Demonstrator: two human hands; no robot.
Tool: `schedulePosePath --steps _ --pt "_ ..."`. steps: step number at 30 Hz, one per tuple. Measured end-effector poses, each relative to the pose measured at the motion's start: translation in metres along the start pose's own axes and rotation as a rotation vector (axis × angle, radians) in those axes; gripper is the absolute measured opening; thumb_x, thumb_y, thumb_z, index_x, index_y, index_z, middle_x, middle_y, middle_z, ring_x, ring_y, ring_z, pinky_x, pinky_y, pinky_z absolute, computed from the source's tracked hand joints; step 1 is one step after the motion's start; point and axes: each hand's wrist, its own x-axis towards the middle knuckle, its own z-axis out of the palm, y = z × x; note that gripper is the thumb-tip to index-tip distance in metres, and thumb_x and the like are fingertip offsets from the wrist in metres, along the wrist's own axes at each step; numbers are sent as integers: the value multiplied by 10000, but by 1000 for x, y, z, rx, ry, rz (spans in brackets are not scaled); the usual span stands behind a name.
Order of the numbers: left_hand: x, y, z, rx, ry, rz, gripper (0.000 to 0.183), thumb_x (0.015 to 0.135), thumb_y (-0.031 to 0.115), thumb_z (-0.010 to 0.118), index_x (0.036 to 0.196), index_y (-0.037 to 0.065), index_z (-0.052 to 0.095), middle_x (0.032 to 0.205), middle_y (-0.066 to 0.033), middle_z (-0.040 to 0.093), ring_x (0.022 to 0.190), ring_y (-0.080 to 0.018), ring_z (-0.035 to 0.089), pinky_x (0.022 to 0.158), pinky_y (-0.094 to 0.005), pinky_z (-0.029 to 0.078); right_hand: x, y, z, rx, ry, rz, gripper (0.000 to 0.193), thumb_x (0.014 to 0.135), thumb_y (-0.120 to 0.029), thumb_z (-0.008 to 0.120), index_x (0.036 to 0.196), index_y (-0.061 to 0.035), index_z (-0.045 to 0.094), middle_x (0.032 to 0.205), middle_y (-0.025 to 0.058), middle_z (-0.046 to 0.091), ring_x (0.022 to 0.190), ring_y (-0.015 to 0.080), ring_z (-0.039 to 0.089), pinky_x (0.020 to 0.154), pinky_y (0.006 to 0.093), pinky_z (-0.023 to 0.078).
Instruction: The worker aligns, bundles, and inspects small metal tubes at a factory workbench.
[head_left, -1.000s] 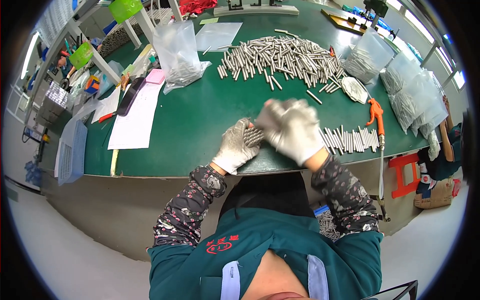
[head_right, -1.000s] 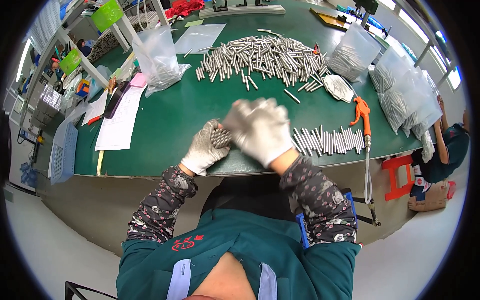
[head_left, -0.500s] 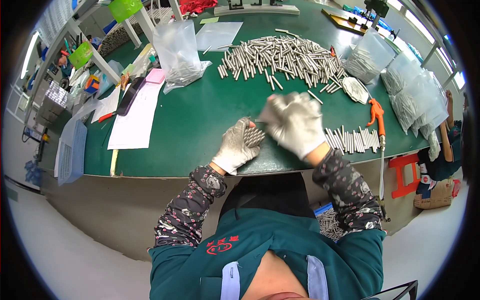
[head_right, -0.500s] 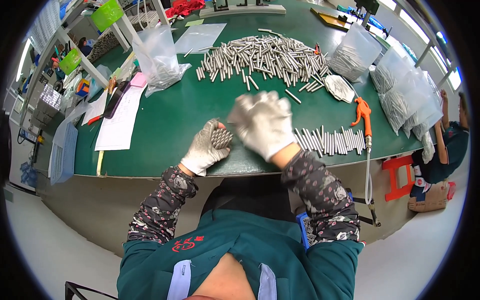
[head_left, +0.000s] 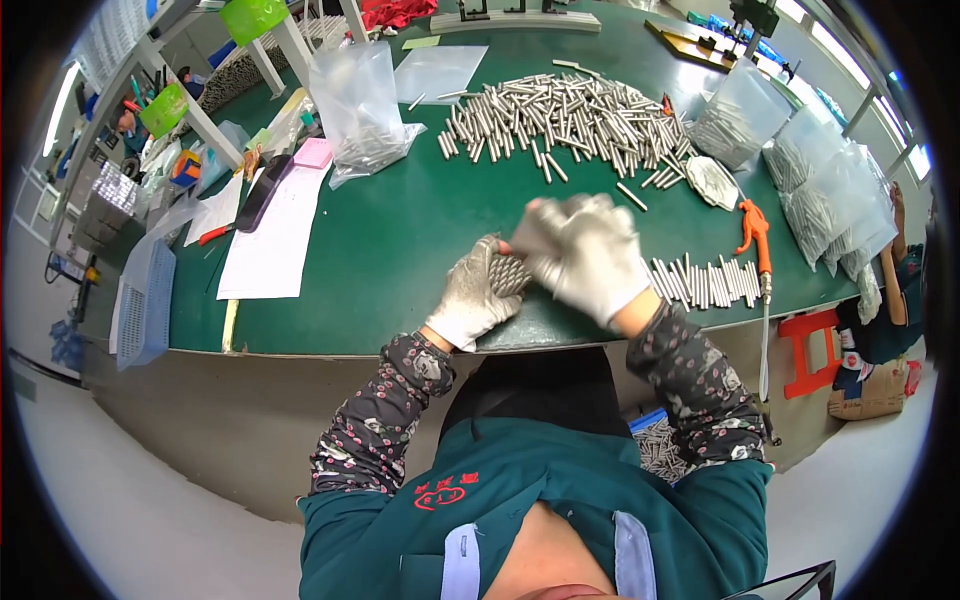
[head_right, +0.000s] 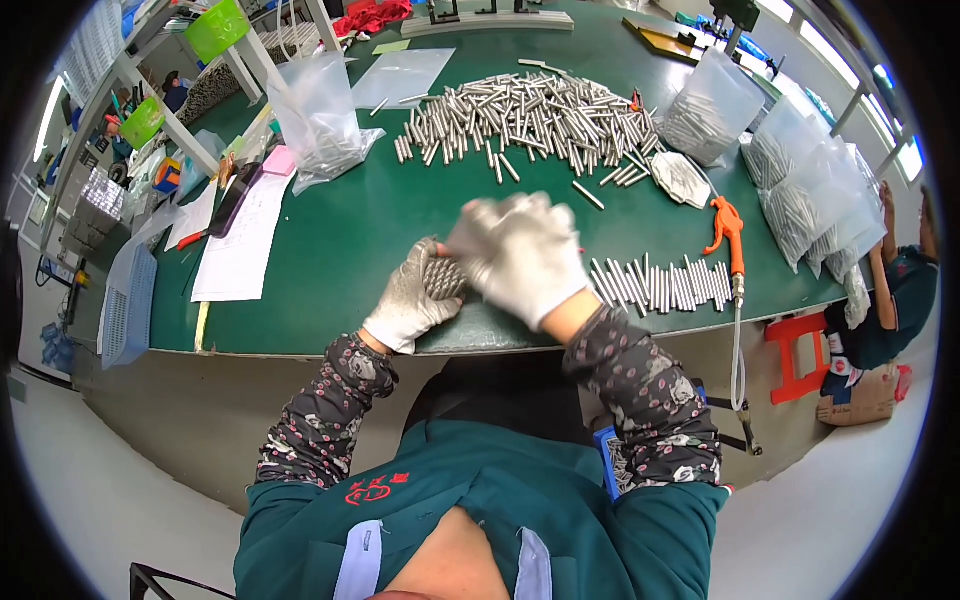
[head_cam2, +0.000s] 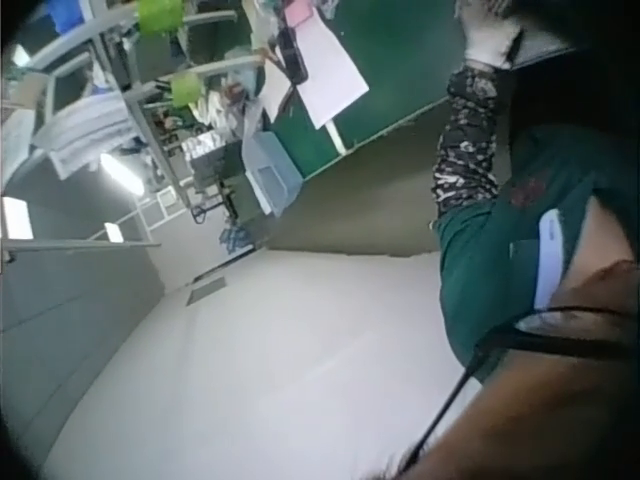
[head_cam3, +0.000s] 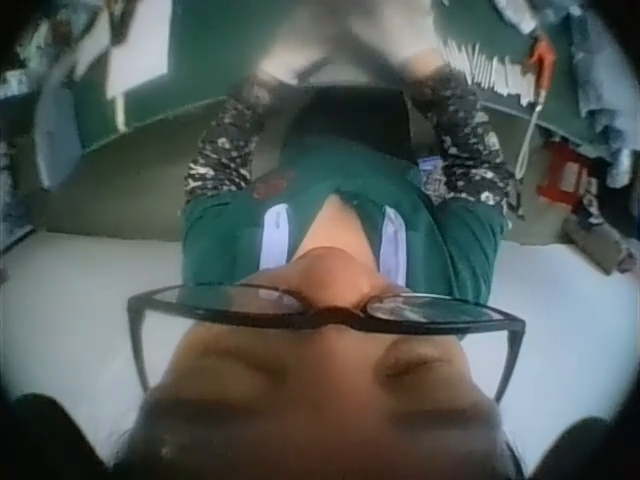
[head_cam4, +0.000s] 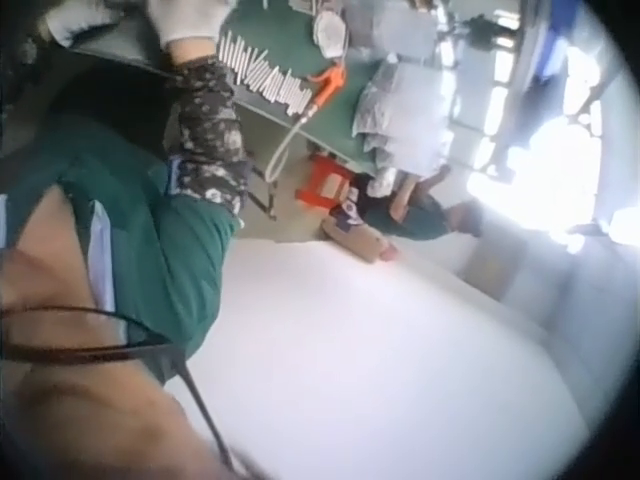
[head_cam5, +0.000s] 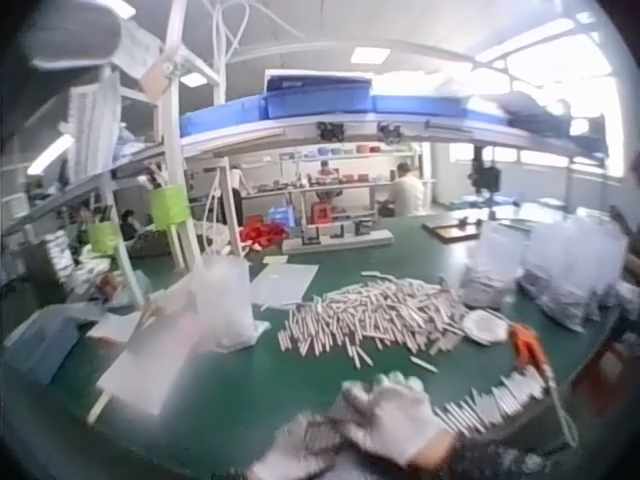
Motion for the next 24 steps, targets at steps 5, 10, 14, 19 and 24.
schedulePosePath --steps 5,10,14,19,24 --pt "-1 -3 1 -157 -16 -106 736 628 -11 706 1264 24 339 1043 -80 534 956 -155 526 862 -284 432 -6 -13 -5 168 1 -223 488 667 -400 646 1034 -82 597 841 137 586 855 310 550 744 413 412" --pt "-2 -3 5 -275 -12 -58 652 628 -58 709 1196 51 409 937 -22 528 856 -98 518 781 -231 443 1 31 12 -45 -105 235 566 655 -446 658 1106 -111 587 1021 157 564 980 319 516 851 433 387" --pt "-3 3 3 -278 -69 -117 547 652 -85 684 1130 53 454 873 9 525 819 -80 516 764 -216 441 -7 25 11 -183 53 72 580 644 -444 679 1109 -110 587 1243 167 453 1177 340 383 993 479 251" --pt "-9 8 7 -750 -105 95 553 647 35 776 1111 64 476 945 0 570 893 -103 539 820 -259 448 -19 -13 0 543 -41 -31 416 691 -255 685 1043 -54 591 820 137 627 774 304 597 703 378 467" --pt "-6 -5 -2 71 -6 148 623 535 221 813 1067 49 538 1047 -130 572 984 -294 535 913 -385 418 -26 -25 36 691 -70 112 350 732 -254 669 1020 -64 606 904 155 629 849 307 603 737 383 473"
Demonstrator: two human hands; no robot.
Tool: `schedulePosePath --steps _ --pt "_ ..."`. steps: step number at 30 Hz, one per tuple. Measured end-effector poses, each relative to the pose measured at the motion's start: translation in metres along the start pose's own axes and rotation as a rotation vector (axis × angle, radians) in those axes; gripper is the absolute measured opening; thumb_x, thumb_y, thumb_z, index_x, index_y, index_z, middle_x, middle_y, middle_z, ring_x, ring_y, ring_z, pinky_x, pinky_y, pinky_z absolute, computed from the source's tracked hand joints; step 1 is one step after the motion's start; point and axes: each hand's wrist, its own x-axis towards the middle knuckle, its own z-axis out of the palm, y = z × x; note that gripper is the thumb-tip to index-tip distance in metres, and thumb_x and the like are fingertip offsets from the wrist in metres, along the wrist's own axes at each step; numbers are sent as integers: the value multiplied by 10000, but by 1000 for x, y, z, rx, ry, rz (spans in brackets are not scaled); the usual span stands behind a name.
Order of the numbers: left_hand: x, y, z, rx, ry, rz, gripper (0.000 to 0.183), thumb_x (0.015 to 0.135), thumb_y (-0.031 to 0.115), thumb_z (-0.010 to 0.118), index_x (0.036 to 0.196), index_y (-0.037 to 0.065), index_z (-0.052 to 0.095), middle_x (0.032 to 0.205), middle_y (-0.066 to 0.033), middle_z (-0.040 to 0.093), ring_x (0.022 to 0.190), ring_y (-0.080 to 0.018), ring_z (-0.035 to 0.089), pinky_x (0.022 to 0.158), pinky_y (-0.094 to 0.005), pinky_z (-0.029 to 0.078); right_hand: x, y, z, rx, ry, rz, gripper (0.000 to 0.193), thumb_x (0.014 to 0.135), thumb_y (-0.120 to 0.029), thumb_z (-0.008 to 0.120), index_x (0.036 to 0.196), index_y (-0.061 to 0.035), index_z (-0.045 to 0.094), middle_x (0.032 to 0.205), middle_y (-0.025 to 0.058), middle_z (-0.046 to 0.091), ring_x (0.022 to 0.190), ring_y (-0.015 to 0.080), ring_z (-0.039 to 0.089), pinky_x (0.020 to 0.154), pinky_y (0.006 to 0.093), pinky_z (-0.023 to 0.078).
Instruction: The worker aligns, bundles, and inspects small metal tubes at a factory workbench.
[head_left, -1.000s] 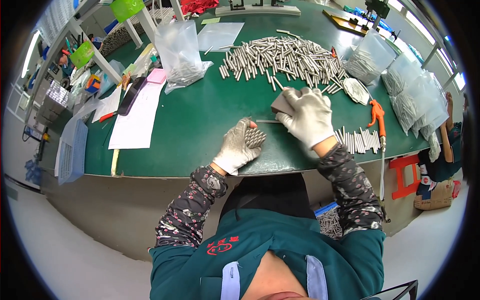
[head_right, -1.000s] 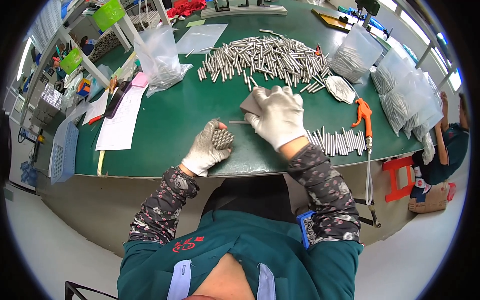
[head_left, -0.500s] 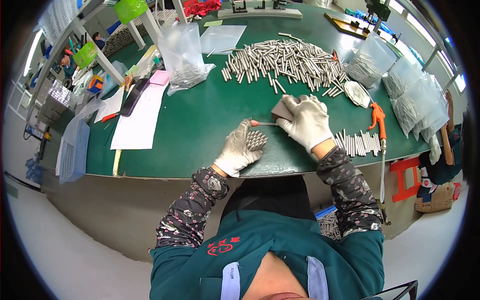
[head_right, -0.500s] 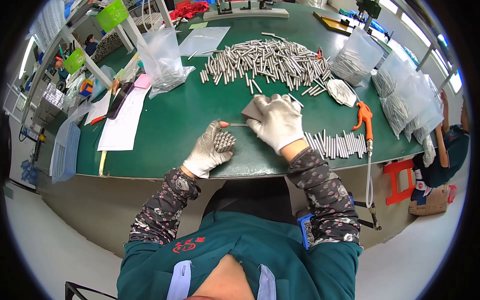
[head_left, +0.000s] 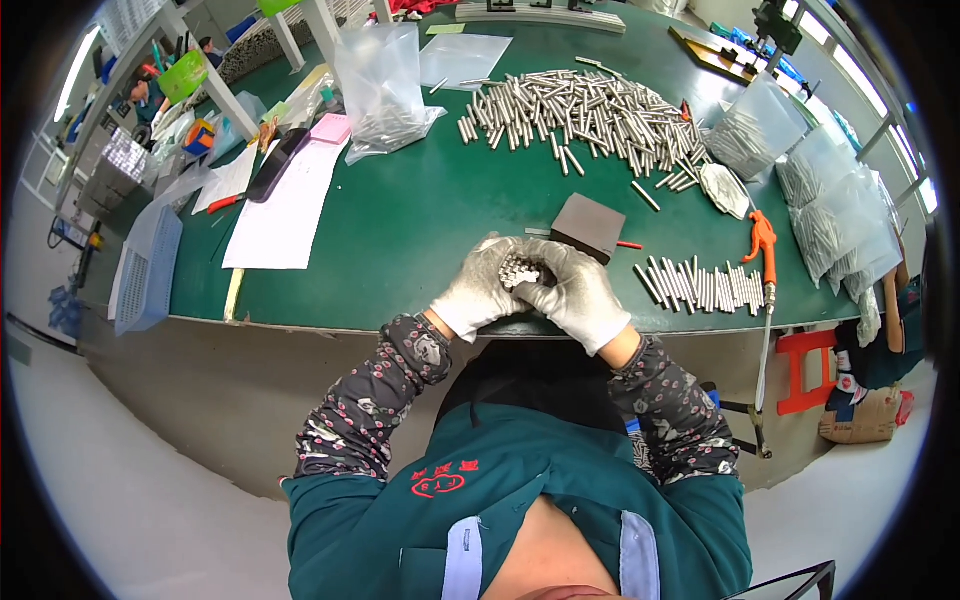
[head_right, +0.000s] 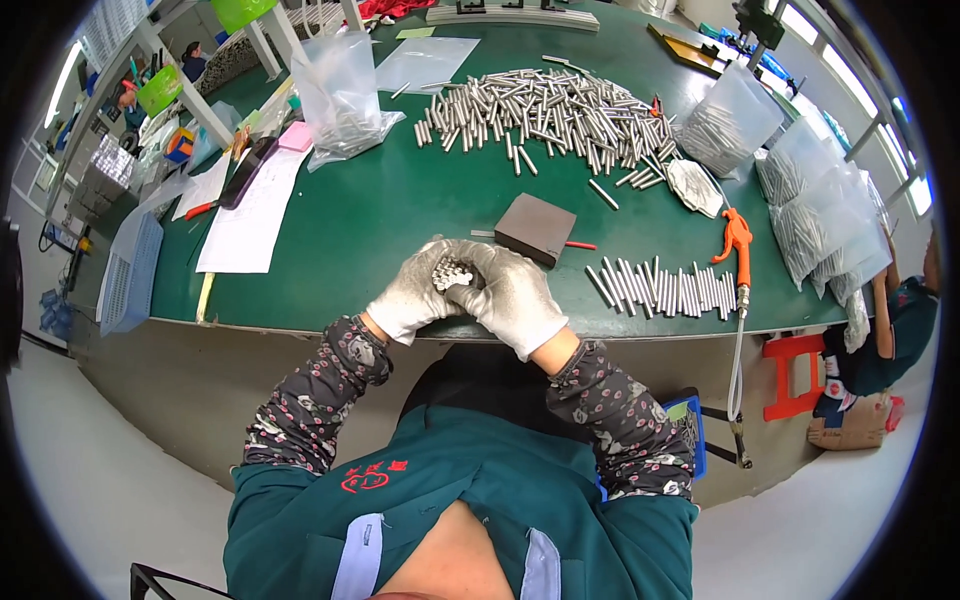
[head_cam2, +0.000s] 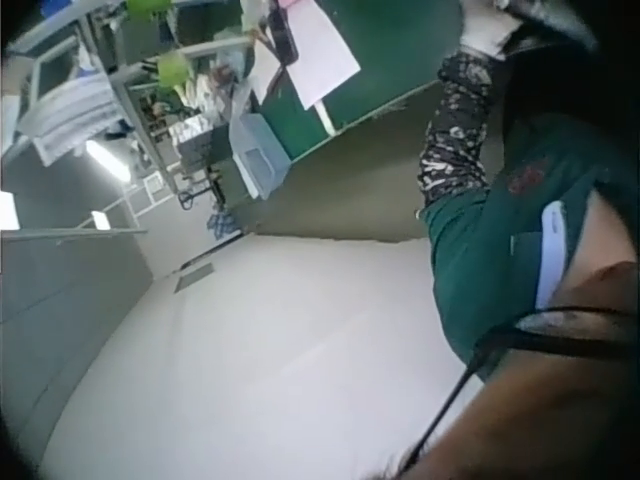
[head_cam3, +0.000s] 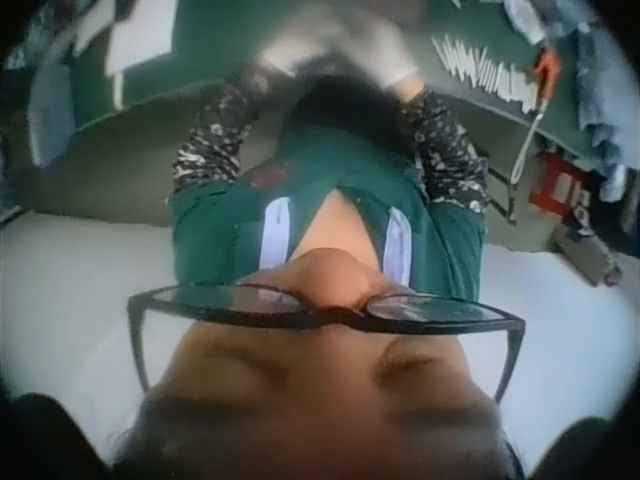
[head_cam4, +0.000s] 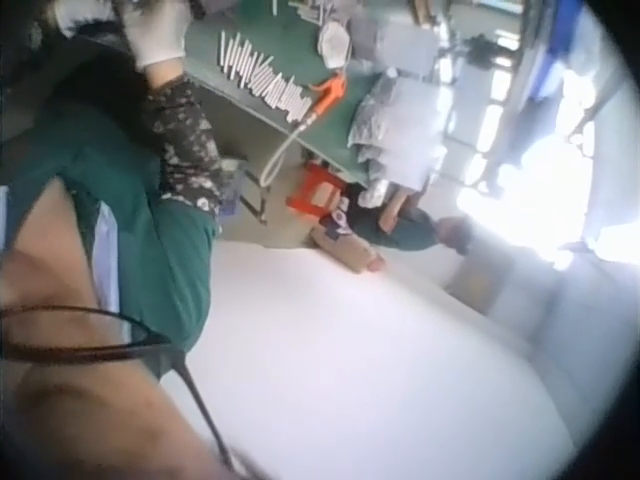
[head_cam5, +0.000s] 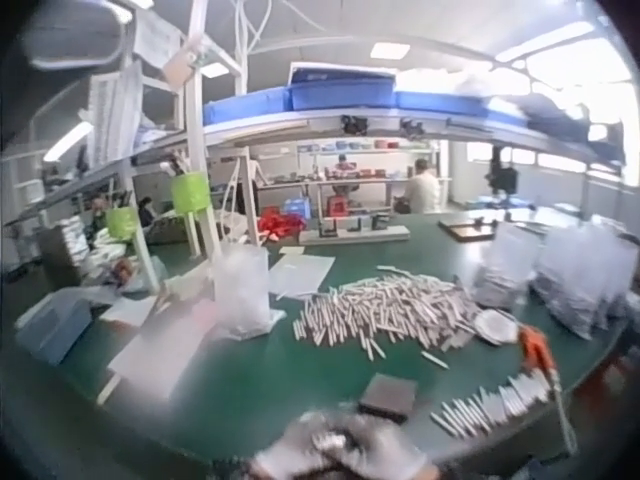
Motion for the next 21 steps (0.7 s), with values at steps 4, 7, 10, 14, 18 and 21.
schedulePosePath --steps 4,7,10,14,18,21 --pt "-5 -9 -2 78 47 122 651 531 246 800 1091 66 523 1058 -116 579 1046 -320 510 1057 -410 255 -2 14 12 152 24 63 413 702 -267 696 1045 -61 589 911 139 632 831 286 617 730 351 482" --pt "-5 -22 0 -65 -30 -35 693 537 181 851 1124 73 499 1078 -24 538 1054 -169 484 962 -323 367 -1 27 22 215 56 93 451 685 -278 709 1060 -61 581 904 124 634 821 268 623 734 338 483" --pt "-6 -34 0 -159 -40 36 688 530 158 855 1105 93 483 1043 8 528 1016 -131 488 891 -284 407 -3 30 24 230 46 106 471 674 -282 715 1065 -57 577 899 121 632 819 262 622 738 331 484" --pt "-5 -26 -1 -351 -92 -25 674 530 143 853 1086 103 473 1033 25 524 997 -103 483 875 -266 411 -4 29 22 198 28 116 481 668 -283 718 1064 -50 573 896 130 629 820 268 621 740 330 485" --pt "-5 -22 -1 -359 -100 -22 610 551 96 835 1049 111 483 1009 32 530 965 -100 500 855 -262 423 -6 29 24 219 24 122 460 681 -272 707 1059 -51 564 882 132 627 816 261 622 730 327 484" --pt "-7 -22 0 -347 -65 -23 562 570 65 818 1023 112 488 982 34 538 944 -95 508 834 -255 433 -10 25 24 296 58 159 448 683 -247 709 1053 -47 555 863 135 626 819 265 622 725 326 482"
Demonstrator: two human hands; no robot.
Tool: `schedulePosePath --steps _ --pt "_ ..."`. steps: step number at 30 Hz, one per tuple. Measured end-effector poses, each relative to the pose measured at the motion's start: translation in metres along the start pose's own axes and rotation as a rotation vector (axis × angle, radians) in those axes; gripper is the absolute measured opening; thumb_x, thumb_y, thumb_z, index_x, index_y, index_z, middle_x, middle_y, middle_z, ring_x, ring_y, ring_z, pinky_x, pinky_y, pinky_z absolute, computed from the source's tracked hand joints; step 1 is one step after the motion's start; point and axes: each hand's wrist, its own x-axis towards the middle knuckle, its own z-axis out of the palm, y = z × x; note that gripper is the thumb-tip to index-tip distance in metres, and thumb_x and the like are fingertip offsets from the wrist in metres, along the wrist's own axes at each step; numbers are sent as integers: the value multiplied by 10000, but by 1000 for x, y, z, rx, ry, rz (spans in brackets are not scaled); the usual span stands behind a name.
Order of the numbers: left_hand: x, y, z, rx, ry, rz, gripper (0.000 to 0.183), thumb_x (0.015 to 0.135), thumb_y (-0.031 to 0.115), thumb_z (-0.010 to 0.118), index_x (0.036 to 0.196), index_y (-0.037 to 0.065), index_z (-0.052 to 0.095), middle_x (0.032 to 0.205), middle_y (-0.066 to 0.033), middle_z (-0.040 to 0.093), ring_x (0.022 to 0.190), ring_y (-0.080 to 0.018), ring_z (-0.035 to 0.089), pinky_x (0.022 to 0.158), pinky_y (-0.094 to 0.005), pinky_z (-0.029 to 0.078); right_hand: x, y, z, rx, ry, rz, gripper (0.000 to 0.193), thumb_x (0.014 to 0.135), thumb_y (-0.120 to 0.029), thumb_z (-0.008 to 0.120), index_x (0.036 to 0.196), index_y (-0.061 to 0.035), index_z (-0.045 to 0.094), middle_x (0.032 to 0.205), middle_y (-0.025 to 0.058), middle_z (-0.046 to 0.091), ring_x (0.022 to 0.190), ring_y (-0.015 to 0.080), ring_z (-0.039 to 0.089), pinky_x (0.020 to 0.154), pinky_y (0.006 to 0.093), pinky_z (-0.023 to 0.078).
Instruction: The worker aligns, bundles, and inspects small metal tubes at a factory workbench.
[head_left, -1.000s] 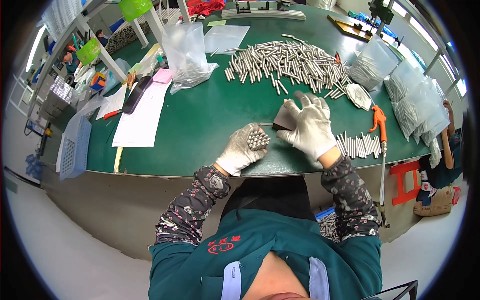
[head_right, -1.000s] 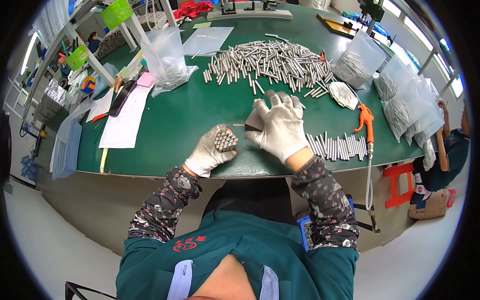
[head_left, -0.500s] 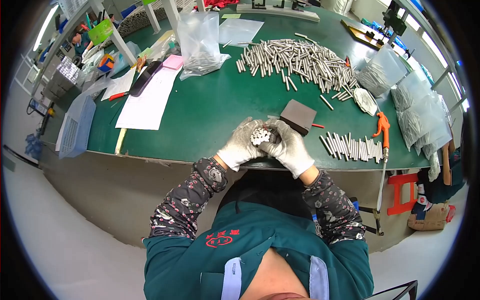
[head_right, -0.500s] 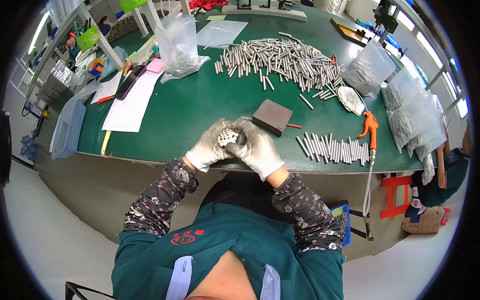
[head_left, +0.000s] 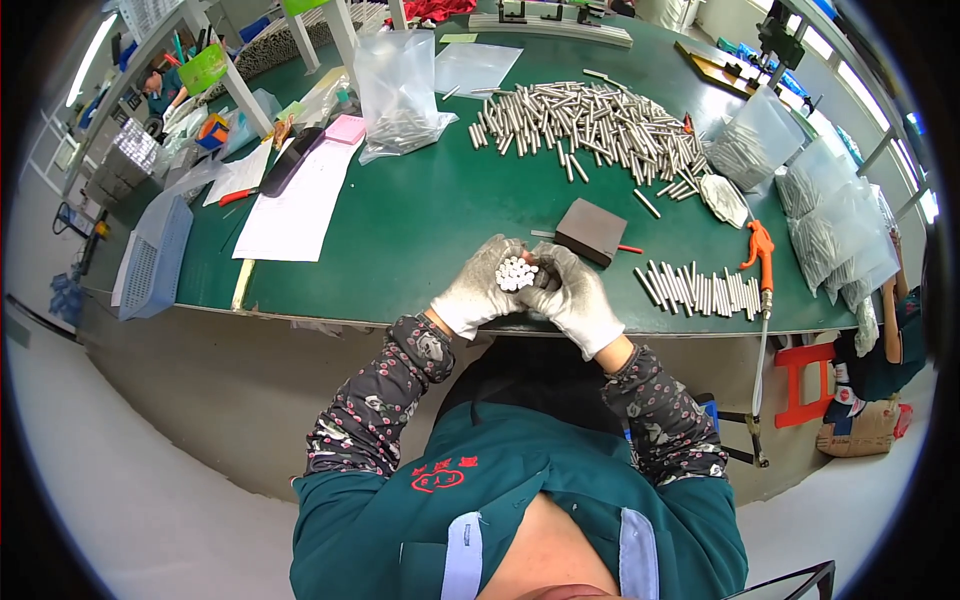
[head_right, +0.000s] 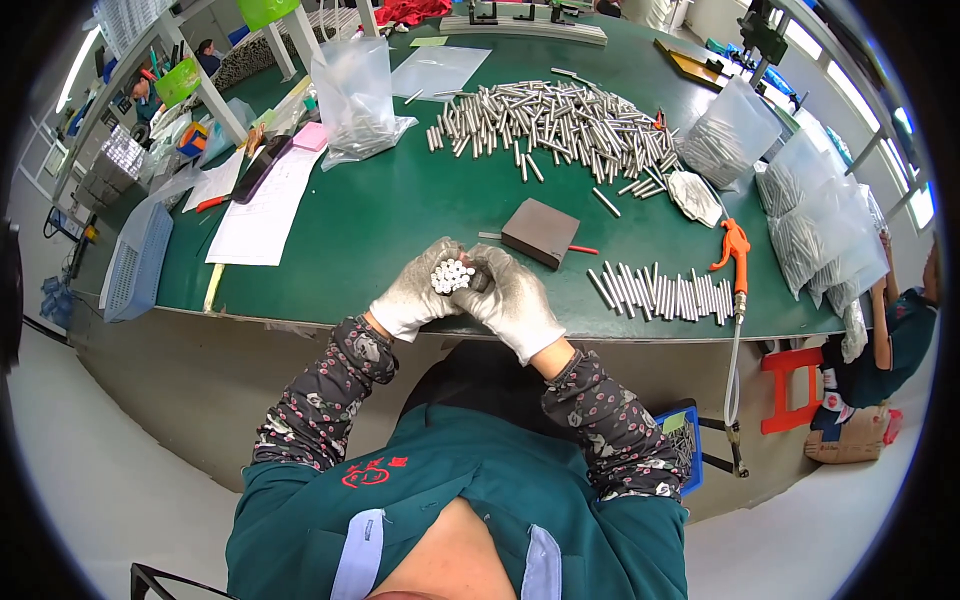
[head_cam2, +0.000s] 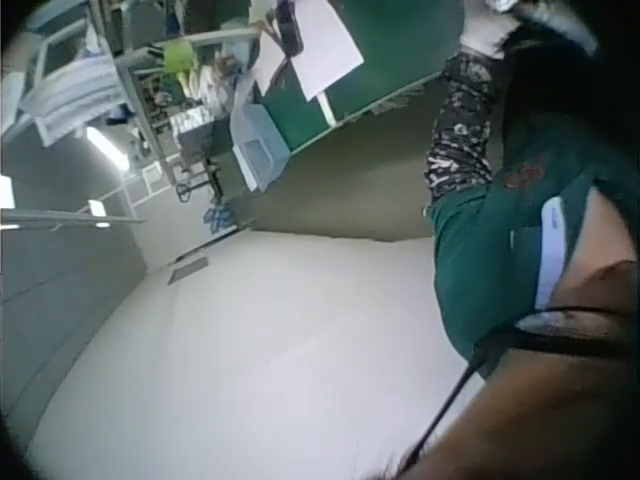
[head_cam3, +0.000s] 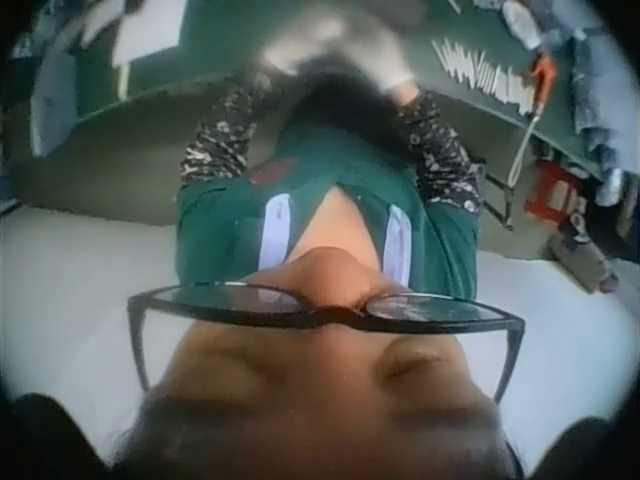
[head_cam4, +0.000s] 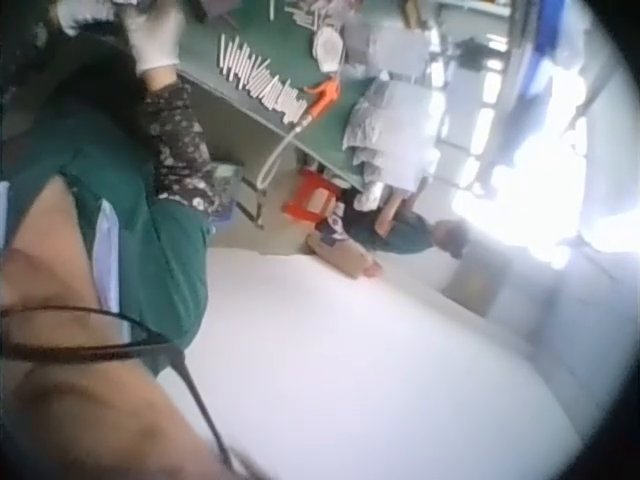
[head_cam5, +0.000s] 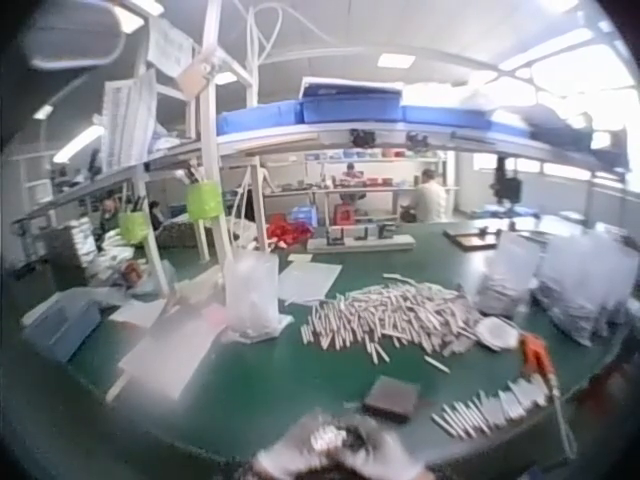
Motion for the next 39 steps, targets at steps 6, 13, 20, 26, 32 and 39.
schedulePosePath --steps 6,13,20,26,32,39 --pt "-2 1 4 -103 17 -33 504 608 28 792 1006 109 493 950 43 535 910 -80 507 815 -238 439 -4 -3 1 -5 21 -11 433 667 -205 716 1029 -31 556 769 100 609 702 204 603 662 296 474" --pt "1 8 6 -128 5 -7 530 609 74 810 1023 90 480 967 22 528 901 -77 502 813 -240 441 0 -3 4 -55 42 7 398 664 -220 712 989 -34 575 710 66 576 646 180 574 636 285 469" --pt "3 20 10 -115 40 49 521 604 16 784 1025 69 481 939 1 543 870 -81 523 786 -234 465 1 -6 7 -130 109 5 396 660 -227 715 981 -41 577 751 87 609 680 208 600 645 304 475" --pt "3 18 8 -128 26 19 542 616 22 784 1060 72 478 951 2 548 891 -73 523 805 -233 461 -1 -7 4 -117 66 -5 396 665 -207 707 996 -37 571 792 102 624 719 217 618 673 310 483" --pt "4 19 5 -156 -35 -42 580 636 43 781 1107 71 443 1004 14 524 905 -72 513 796 -221 455 -7 -23 -15 -92 -2 12 338 703 -157 651 999 -16 570 801 124 618 740 208 624 688 303 483" --pt "2 26 7 -168 -24 -156 462 642 -76 675 1024 53 450 821 -5 562 787 -75 536 716 -214 454 19 -36 -55 -857 280 -304 465 684 -273 645 1083 -51 558 1019 171 574 997 310 536 832 409 424"
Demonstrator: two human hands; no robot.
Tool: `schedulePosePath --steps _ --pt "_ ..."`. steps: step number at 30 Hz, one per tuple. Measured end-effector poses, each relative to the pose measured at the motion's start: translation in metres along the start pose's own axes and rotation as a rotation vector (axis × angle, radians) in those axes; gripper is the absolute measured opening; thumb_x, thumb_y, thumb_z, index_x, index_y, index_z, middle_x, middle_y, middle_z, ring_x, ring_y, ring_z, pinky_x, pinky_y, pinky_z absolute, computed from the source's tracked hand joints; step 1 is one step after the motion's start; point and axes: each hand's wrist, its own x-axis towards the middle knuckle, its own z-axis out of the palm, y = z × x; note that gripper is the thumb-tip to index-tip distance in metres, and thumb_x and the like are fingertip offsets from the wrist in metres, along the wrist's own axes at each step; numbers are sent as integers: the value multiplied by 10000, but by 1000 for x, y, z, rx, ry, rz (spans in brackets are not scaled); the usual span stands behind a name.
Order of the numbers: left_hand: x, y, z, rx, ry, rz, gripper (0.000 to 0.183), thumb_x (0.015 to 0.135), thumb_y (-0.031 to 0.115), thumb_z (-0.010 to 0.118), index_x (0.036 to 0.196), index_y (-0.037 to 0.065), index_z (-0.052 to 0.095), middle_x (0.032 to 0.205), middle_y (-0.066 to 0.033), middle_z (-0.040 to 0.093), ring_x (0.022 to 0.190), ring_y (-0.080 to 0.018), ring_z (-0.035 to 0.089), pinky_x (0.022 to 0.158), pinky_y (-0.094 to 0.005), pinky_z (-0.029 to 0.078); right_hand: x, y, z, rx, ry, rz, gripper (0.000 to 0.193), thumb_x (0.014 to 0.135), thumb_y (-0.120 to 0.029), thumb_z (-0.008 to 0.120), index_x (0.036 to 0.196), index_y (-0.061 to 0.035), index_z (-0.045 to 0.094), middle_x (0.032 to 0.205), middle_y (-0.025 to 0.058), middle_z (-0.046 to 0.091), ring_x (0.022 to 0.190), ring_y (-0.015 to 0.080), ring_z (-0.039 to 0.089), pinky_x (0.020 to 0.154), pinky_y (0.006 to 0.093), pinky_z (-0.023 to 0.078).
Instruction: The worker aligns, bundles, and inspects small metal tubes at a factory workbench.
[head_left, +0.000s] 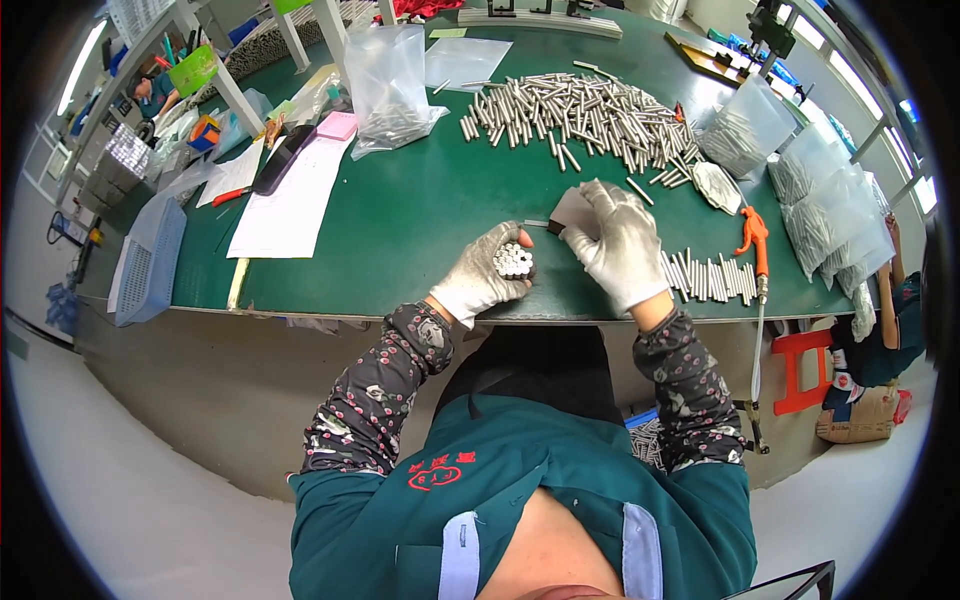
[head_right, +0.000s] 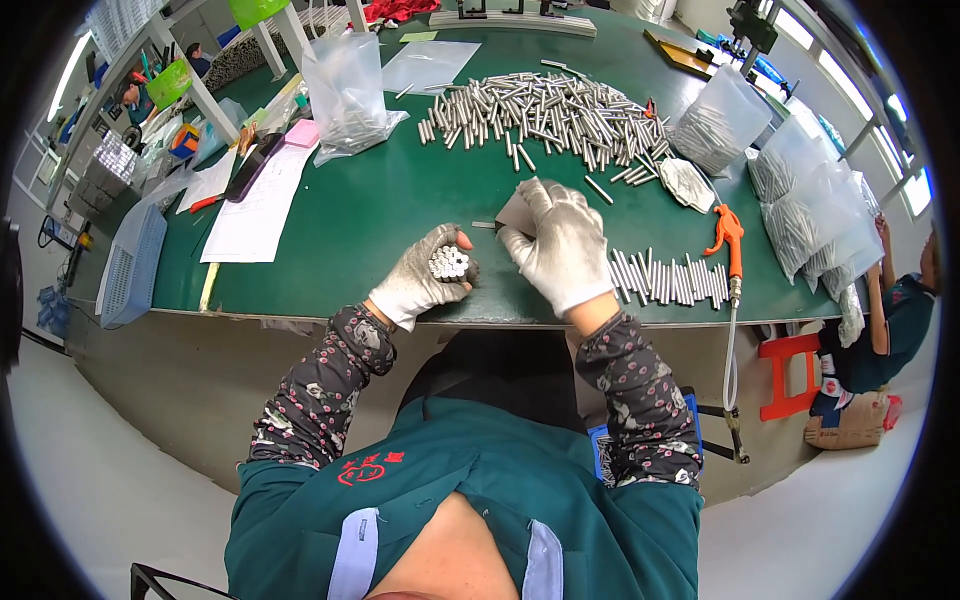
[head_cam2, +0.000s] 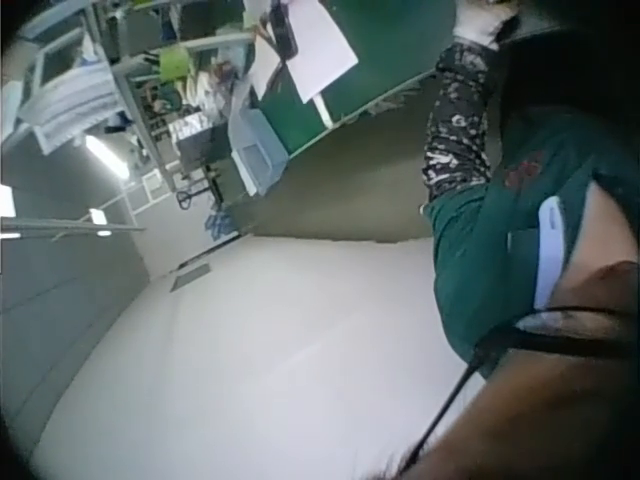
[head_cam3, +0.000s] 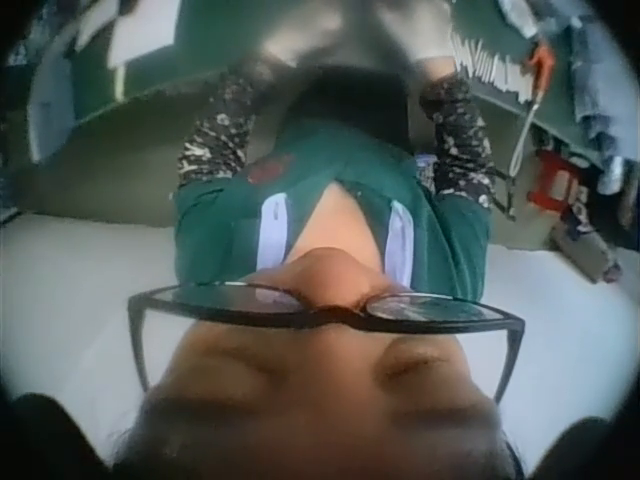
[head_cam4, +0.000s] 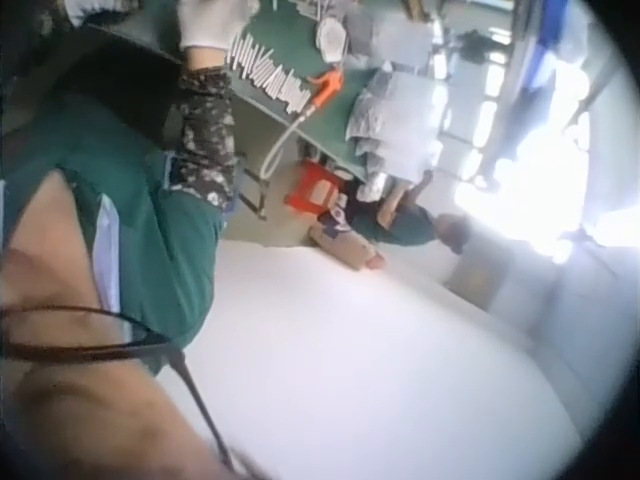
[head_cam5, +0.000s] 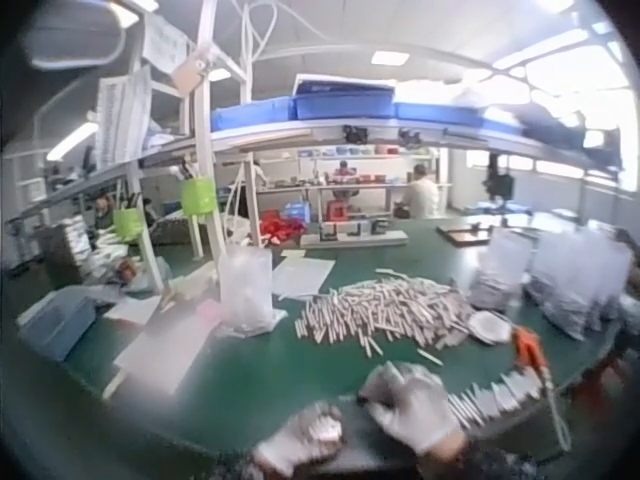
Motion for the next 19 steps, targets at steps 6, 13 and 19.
schedulePosePath --steps 6,13,19 --pt "3 -8 -2 -7 -8 48 421 644 -80 665 987 66 469 816 -7 569 789 -90 546 720 -224 456 3 17 20 -335 -292 21 705 672 -438 648 1276 -135 449 1310 176 400 1222 335 365 966 521 288" --pt "1 -15 -5 -61 14 4 415 646 -74 677 997 81 517 923 -13 587 866 -107 553 765 -242 455 0 7 2 -53 -172 -39 561 640 -293 709 1168 -167 569 1192 204 494 1093 372 461 960 426 333" --pt "10 -22 -9 315 74 143 465 662 86 730 1077 99 521 1016 -82 573 950 -230 553 876 -320 437 -17 -14 -19 128 -231 -395 579 618 -285 713 1169 -187 566 1215 228 452 1074 376 469 934 457 356"
